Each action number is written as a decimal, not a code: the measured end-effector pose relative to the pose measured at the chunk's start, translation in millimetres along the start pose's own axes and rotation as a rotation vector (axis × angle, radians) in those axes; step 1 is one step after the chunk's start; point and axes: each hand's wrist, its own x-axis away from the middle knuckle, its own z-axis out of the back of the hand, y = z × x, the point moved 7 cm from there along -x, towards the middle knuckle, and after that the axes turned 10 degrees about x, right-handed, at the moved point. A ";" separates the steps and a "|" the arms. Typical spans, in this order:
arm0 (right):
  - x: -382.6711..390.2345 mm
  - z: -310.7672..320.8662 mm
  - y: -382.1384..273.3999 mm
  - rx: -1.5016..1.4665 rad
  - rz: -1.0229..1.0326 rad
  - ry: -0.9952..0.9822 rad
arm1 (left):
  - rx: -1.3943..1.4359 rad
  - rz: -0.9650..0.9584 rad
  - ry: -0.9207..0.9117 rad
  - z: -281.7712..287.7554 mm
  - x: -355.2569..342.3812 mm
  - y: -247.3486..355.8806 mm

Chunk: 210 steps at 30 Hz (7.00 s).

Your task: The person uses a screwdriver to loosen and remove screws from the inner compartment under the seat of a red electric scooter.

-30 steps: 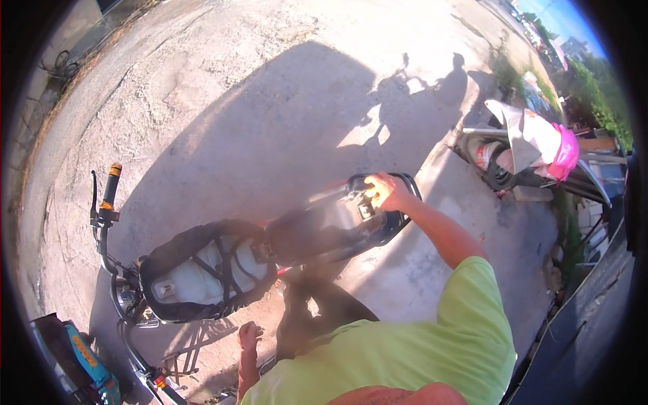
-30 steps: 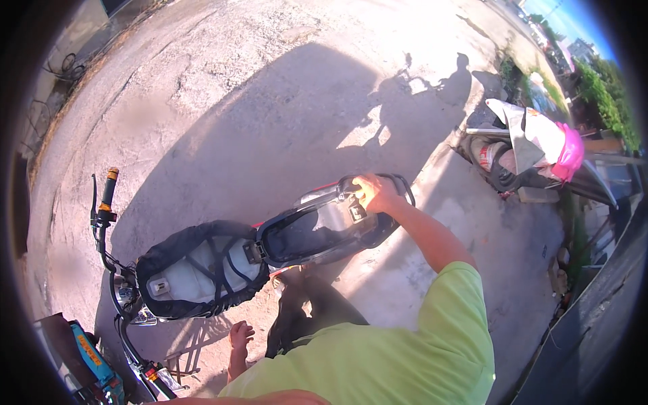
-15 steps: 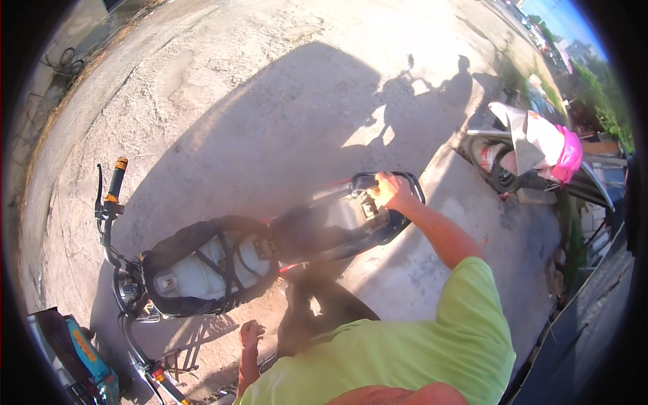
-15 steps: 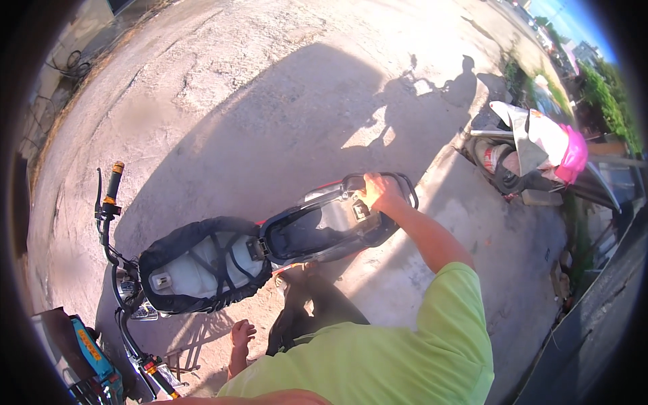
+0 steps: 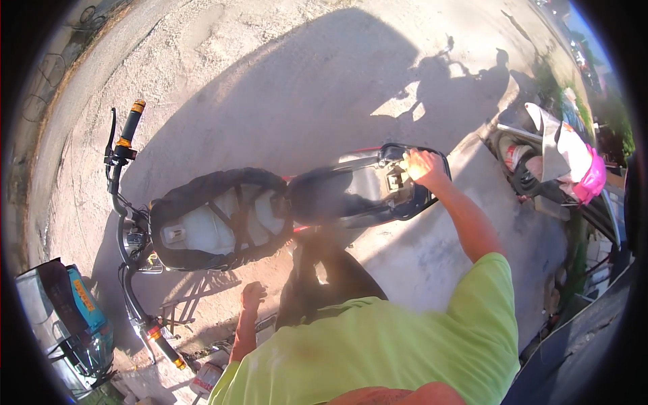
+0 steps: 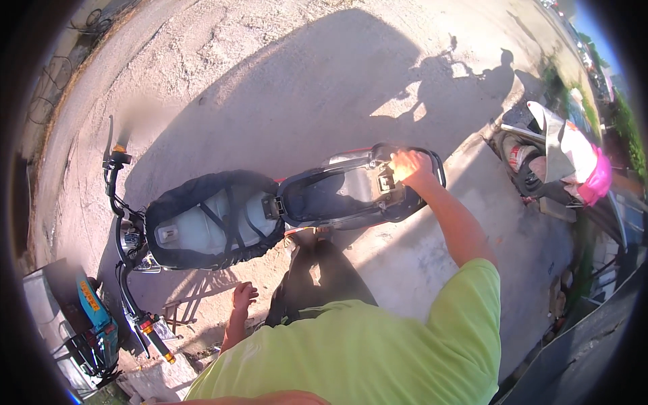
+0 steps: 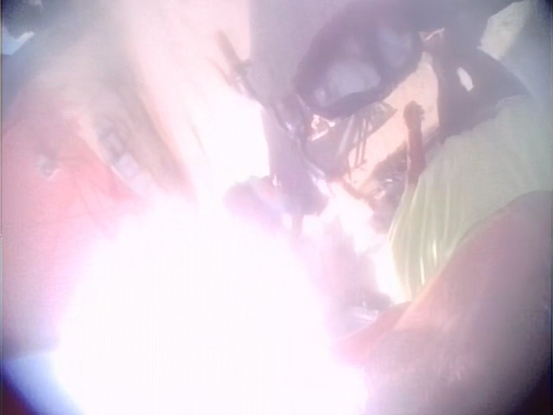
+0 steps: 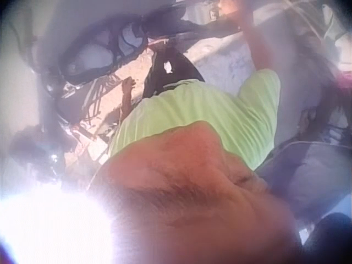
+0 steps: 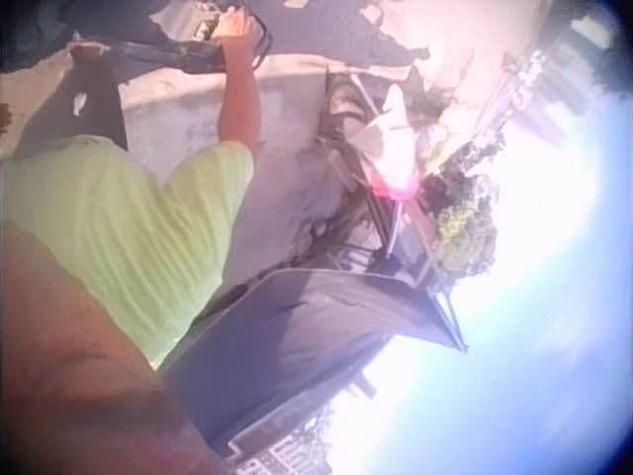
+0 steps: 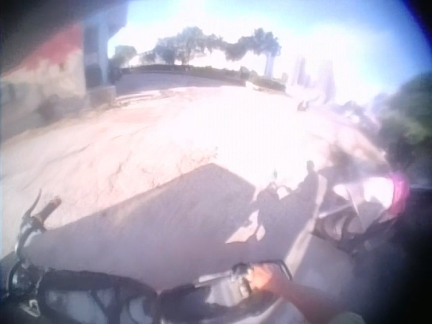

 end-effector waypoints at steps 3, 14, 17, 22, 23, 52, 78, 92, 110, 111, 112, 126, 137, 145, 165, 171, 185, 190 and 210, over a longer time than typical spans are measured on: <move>0.4 -2.0 -1.3 -0.197 0.096 0.298 | -0.007 0.019 0.012 2.8 -1.9 -3.4; -1.4 -4.5 -1.6 -0.207 0.084 0.226 | -0.004 0.049 -0.033 10.1 -5.4 -13.8; 6.2 2.1 -14.1 -0.196 0.206 0.385 | -0.009 0.047 -0.028 13.0 -5.8 -13.0; 3.7 -53.2 9.9 -0.050 0.055 0.468 | 0.032 0.025 -0.004 10.2 -10.1 -9.3; 8.3 -69.9 16.7 0.025 0.127 0.575 | 0.028 0.032 -0.014 6.4 -11.6 -8.2; 28.2 -6.2 -11.1 -0.312 0.212 0.243 | -0.054 0.065 -0.035 21.1 -20.0 -10.0; 106.1 -44.6 -7.0 -0.485 -0.282 0.100 | 0.031 0.039 -0.026 31.4 -31.5 -9.4; 89.3 -71.9 25.0 -0.631 -0.539 0.114 | 0.038 0.057 -0.010 15.9 -17.0 -4.3; 87.7 -39.8 2.8 -0.276 -0.166 -0.060 | 0.030 0.064 -0.030 13.7 -26.4 -12.5; 88.6 -31.9 -3.8 -0.300 -0.109 0.032 | 0.042 0.068 -0.029 15.1 -25.3 -12.5; 90.4 -23.6 -13.5 -0.240 0.015 0.095 | -0.011 0.104 -0.056 16.9 -23.6 -14.2; 91.4 -96.4 -18.9 -0.461 -0.202 -0.108 | -0.122 -0.198 -0.143 -76.3 -29.9 36.2; 81.4 -38.2 21.0 -0.262 -0.033 0.666 | -0.499 -0.468 -0.428 -286.6 -27.0 191.0; 51.3 -113.0 83.1 -0.597 -0.820 0.203 | -1.144 -1.178 -0.434 -399.2 -99.9 225.3; 66.3 -115.6 106.3 -0.904 -0.823 0.246 | -1.194 -0.824 -0.611 -418.0 -69.8 259.0; 62.5 -122.3 106.7 -0.890 -0.797 0.253 | -0.895 -0.894 -0.689 -430.6 20.1 305.2; 71.4 -109.1 105.6 -0.952 -0.750 0.230 | -1.104 -1.295 -0.959 -581.7 175.2 297.0; 72.5 -110.3 107.7 -0.942 -0.759 0.215 | -1.171 -1.329 -0.942 -595.8 162.7 290.1; 73.2 -109.1 110.7 -0.927 -0.784 0.237 | -1.269 -1.228 -0.923 -607.3 167.5 298.0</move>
